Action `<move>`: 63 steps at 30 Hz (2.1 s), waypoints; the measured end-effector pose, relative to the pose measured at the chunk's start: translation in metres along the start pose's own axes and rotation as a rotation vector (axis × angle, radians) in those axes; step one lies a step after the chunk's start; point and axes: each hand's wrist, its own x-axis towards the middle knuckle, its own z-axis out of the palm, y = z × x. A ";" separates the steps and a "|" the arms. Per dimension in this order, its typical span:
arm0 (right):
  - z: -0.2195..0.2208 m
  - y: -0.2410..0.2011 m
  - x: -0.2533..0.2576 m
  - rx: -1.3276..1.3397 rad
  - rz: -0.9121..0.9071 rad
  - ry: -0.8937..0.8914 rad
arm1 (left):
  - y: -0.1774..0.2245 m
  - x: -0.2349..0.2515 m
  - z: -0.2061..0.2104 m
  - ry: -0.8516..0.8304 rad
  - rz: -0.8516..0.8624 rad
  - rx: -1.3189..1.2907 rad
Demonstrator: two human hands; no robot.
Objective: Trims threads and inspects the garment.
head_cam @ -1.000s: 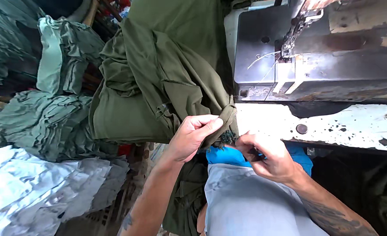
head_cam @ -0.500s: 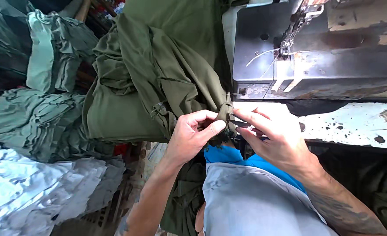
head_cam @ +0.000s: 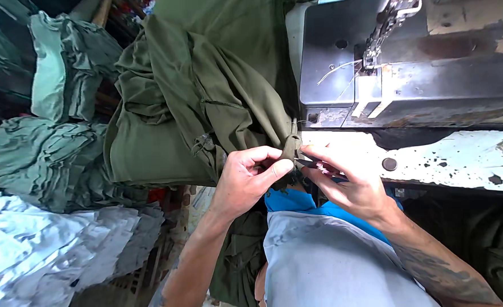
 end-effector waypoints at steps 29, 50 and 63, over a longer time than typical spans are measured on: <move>-0.001 -0.004 -0.002 -0.082 -0.006 -0.005 | 0.001 -0.003 -0.003 0.002 0.020 0.042; -0.002 -0.007 -0.001 -0.128 -0.015 -0.026 | 0.000 -0.003 -0.005 -0.019 0.028 0.043; 0.000 -0.006 -0.003 -0.138 -0.013 -0.005 | 0.000 -0.002 -0.004 -0.026 0.047 0.081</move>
